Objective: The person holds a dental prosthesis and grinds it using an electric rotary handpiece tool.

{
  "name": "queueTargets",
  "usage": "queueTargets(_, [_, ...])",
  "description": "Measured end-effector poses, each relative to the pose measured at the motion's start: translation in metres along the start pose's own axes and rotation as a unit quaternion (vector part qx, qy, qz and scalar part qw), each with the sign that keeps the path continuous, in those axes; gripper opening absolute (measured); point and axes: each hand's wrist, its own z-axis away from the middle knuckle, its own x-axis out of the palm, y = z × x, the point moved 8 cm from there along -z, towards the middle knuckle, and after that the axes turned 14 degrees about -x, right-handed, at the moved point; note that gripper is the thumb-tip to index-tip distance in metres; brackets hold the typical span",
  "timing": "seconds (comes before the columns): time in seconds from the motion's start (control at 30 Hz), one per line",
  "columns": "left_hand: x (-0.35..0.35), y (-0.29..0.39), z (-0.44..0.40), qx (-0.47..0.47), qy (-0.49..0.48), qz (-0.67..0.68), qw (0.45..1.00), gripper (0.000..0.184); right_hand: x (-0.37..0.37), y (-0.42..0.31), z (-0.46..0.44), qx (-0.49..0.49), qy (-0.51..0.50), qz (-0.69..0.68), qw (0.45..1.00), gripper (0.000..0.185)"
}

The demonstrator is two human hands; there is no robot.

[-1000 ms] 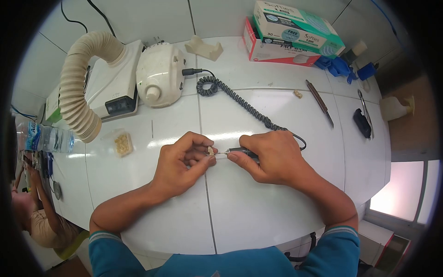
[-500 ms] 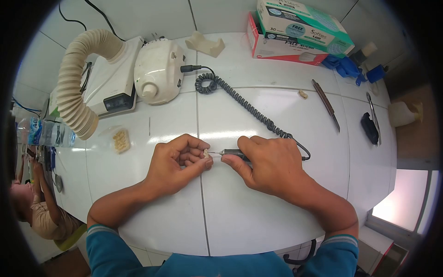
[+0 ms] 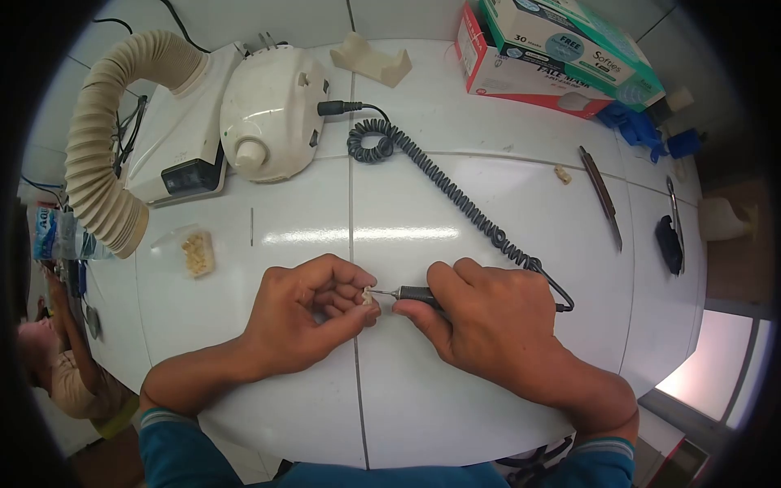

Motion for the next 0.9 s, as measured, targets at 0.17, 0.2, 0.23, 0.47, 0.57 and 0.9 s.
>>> queueTargets(0.17, [0.0004, 0.0014, -0.0004, 0.008, 0.002, -0.003, 1.0, 0.029, 0.0003, 0.0006, 0.0005, -0.002, -0.001, 0.006, 1.0, 0.051])
queueTargets(0.2, [0.0003, 0.0017, -0.0004, 0.008, 0.002, -0.006, 1.0, 0.029, 0.0002, 0.0007, 0.0005, -0.003, 0.0, 0.006, 1.0, 0.051])
queueTargets(0.23, [-0.0012, 0.0023, 0.0005, 0.006, 0.003, -0.009, 1.0, 0.029, 0.0005, 0.0, -0.0003, -0.003, 0.0, 0.003, 1.0, 0.051])
queueTargets(0.47, [-0.0017, 0.0035, 0.0009, 0.013, 0.007, -0.018, 1.0, 0.028, 0.0002, 0.0002, -0.0006, -0.004, 0.005, 0.002, 1.0, 0.051])
queueTargets(0.57, [-0.0007, 0.0025, 0.0007, 0.02, 0.008, -0.02, 1.0, 0.026, -0.0002, 0.0005, -0.0006, -0.01, 0.003, 0.002, 1.0, 0.051])
queueTargets(0.9, [0.0004, 0.0089, 0.0032, 0.066, 0.026, -0.058, 0.996, 0.024, -0.0008, 0.0005, -0.0014, -0.022, -0.014, -0.006, 1.0, 0.052])
